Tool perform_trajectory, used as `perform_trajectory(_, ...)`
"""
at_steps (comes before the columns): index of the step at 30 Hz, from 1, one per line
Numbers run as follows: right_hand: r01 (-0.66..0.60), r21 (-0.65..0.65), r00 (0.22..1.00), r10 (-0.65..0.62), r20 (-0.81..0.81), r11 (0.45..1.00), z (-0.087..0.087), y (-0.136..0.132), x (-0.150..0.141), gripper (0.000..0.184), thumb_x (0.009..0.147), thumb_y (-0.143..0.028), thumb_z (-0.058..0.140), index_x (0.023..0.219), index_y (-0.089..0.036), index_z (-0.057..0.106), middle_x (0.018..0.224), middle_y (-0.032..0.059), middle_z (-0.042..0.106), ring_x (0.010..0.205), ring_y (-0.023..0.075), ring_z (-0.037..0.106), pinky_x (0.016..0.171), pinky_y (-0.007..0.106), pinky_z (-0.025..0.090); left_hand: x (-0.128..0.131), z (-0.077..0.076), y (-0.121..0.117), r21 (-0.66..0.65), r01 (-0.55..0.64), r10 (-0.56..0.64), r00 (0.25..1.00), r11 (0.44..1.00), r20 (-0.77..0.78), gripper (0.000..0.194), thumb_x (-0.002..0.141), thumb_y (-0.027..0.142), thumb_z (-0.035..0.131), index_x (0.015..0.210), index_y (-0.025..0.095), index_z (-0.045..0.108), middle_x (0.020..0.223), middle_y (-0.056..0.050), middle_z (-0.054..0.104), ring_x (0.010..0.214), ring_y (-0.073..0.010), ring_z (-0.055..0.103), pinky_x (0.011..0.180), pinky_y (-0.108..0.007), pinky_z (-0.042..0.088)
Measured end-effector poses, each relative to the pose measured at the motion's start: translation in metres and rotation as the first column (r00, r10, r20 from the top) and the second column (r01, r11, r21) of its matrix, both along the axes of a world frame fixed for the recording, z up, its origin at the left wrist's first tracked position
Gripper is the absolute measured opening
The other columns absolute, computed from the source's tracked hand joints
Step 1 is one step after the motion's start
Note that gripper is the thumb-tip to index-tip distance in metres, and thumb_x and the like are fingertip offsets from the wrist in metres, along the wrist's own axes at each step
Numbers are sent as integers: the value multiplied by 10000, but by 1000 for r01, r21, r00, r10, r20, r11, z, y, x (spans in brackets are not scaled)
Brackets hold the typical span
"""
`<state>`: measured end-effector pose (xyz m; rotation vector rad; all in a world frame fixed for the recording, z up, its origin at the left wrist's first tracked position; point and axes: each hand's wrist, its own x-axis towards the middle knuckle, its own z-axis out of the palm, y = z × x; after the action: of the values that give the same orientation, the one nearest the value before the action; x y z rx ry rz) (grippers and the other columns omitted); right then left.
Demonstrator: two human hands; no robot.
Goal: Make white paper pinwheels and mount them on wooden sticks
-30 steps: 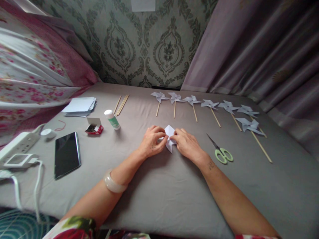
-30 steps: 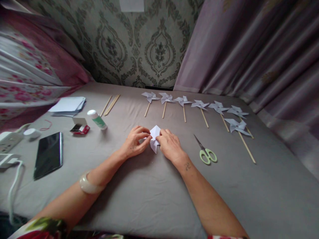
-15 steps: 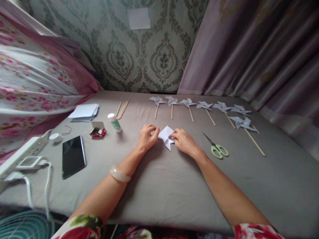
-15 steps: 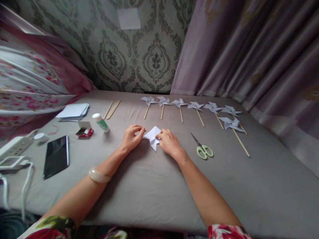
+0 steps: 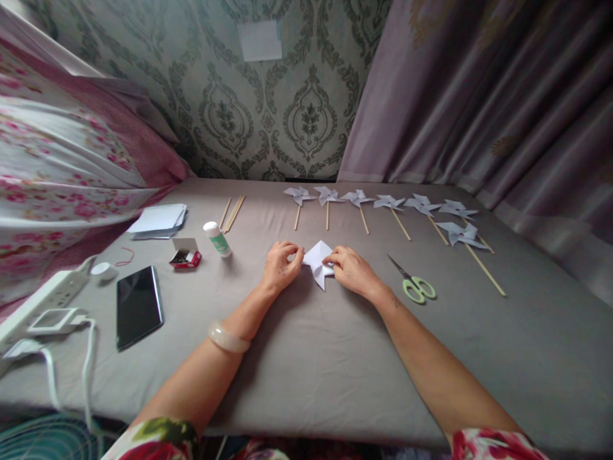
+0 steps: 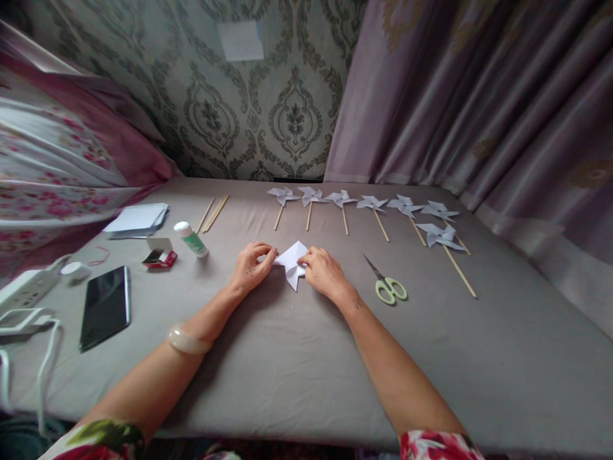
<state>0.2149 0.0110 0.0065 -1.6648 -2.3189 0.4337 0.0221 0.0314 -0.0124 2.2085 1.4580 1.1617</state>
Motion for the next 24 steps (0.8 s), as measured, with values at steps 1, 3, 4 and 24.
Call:
perform_trajectory(1, 3, -3, 1000, -3, -3, 1000, 0, 1, 0, 369, 844, -80, 431, 1044, -202, 717, 1077, 67, 649, 1054, 169, 547, 937, 249, 379, 0, 0, 0, -2, 4, -4, 1000, 1000, -3, 268, 878, 272, 485, 718, 186, 683, 803, -57, 705, 811, -173, 619, 810, -325, 470)
perform_trajectory(3, 11, -14, 1000, -11, -4, 1000, 0, 1, 1, 349, 849, -103, 440, 1034, -200, 720, 1070, 64, 659, 1042, 169, 558, 933, 249, 383, 0, 0, 0, -6, 8, -8, 1000, 1000, -5, 266, 877, 274, 485, 722, 188, 683, 808, -55, 706, 815, -171, 620, 805, -320, 472)
perform_trajectory(4, 15, -20, 1000, -15, -2, 1000, 0, 2, 1, 337, 853, -115, 445, 1029, -200, 720, 1067, 65, 665, 1033, 169, 565, 928, 251, 386, 0, 0, 0, -7, 9, -9, 1000, 1000, -4, 265, 877, 274, 485, 721, 190, 682, 807, -54, 706, 813, -171, 621, 803, -318, 472)
perform_trajectory(24, 283, -49, 904, -284, -319, 958, -16, 34, 28, 286, 848, -216, 501, 1028, -109, 696, 991, 128, 728, 878, 198, 671, 808, 303, 496, 18, 16, -31, 84, 267, -229, 922, 960, -313, 283, 920, 287, 443, 768, 181, 657, 791, -71, 674, 777, -179, 573, 743, -326, 432)
